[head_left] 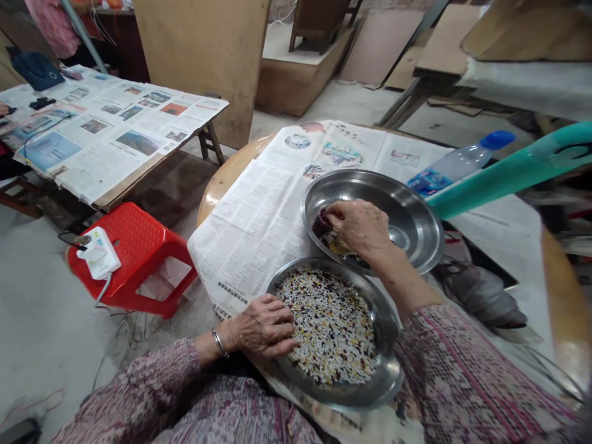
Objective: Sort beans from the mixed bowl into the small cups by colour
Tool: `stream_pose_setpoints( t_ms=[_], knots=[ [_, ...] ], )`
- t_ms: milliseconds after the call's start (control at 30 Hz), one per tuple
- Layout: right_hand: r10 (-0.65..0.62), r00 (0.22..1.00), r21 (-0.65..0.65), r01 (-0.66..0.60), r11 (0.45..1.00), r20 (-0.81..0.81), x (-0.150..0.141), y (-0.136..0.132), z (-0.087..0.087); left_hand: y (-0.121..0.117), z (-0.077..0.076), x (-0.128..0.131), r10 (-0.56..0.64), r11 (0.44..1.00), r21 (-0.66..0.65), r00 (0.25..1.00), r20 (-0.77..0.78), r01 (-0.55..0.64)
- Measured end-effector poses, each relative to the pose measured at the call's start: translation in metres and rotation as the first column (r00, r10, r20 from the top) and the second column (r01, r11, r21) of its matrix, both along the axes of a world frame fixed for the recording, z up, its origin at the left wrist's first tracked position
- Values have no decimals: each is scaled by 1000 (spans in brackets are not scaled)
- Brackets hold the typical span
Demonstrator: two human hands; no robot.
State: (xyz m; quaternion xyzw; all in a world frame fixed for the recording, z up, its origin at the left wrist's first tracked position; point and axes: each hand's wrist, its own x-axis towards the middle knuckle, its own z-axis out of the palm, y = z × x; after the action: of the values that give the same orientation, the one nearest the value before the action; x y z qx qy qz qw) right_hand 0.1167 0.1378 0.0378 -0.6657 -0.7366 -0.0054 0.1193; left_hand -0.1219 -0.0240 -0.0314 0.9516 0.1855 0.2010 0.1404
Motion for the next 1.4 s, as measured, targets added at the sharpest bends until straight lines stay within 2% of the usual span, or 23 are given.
stream_pose_setpoints(
  t_ms=[167, 300, 433, 500, 567, 633, 667, 700, 767, 833, 900, 933, 1000, 1100, 1167, 1233, 1300, 1400],
  knots=[
    [-52, 998, -40, 51, 998, -26, 1, -5, 2, 0, 1, 0, 3, 1000, 4, 1000, 2, -3],
    [-47, 995, -14, 46, 999, -86, 0, -7, 5, 0, 2, 0, 12, 1000, 12, 1000, 25, -12],
    [-66, 987, -10, 65, 998, -149, -3, -8, 20, -1, 2, 0, 19, 1000, 14, 999, 30, -20],
    [-80, 974, -7, 80, 997, -210, -6, -18, 31, 0, 1, 0, 23, 1000, 17, 999, 41, -24],
    [-36, 953, 5, 40, 999, -299, -8, -41, 37, 0, 0, 0, 26, 999, 22, 999, 33, -26],
    [103, 922, 9, -107, 994, -373, -8, -79, 34, 0, -1, 0, 23, 999, 26, 1000, 9, -23],
    [151, 908, -30, -177, 984, -391, -9, -102, 28, 0, -1, 0, 20, 999, 28, 1000, -4, -20],
    [208, 890, -76, -260, 963, -405, -9, -127, 20, 0, -2, -1, 17, 999, 31, 1000, -12, -17],
    [360, 850, -163, -446, 880, -383, -12, -175, -1, 0, -3, -1, 15, 999, 41, 1000, -13, -15],
    [443, 834, -233, -526, 818, -327, -16, -211, -22, 0, -3, 0, 13, 999, 52, 1000, 7, -13],
    [494, 828, -237, -553, 799, -265, -18, -229, -39, 0, -4, 0, 16, 997, 69, 999, 32, -18],
    [495, 835, -219, -543, 811, -239, -18, -231, -45, 0, -4, 1, 21, 997, 78, 999, 37, -24],
    [437, 875, -153, -470, 869, -209, -14, -222, -53, 0, -3, 1, 31, 995, 95, 999, 32, -34],
    [251, 942, -33, -264, 964, -224, -3, -195, -60, 0, -3, 1, 35, 995, 92, 999, 2, -35],
    [133, 963, 30, -130, 991, -234, -1, -178, -63, 0, -3, 0, 40, 997, 71, 999, 17, -41],
    [82, 969, 66, -68, 995, -233, -6, -166, -65, -1, -2, -1, 57, 997, 53, 995, 77, -61],
    [121, 959, 79, -104, 991, -256, -20, -160, -65, -1, 0, -2, 78, 995, 44, 984, 160, -86],
    [294, 910, 75, -285, 956, -293, -43, -162, -61, -3, 4, -3, 89, 993, 46, 961, 263, -105]
  ],
)
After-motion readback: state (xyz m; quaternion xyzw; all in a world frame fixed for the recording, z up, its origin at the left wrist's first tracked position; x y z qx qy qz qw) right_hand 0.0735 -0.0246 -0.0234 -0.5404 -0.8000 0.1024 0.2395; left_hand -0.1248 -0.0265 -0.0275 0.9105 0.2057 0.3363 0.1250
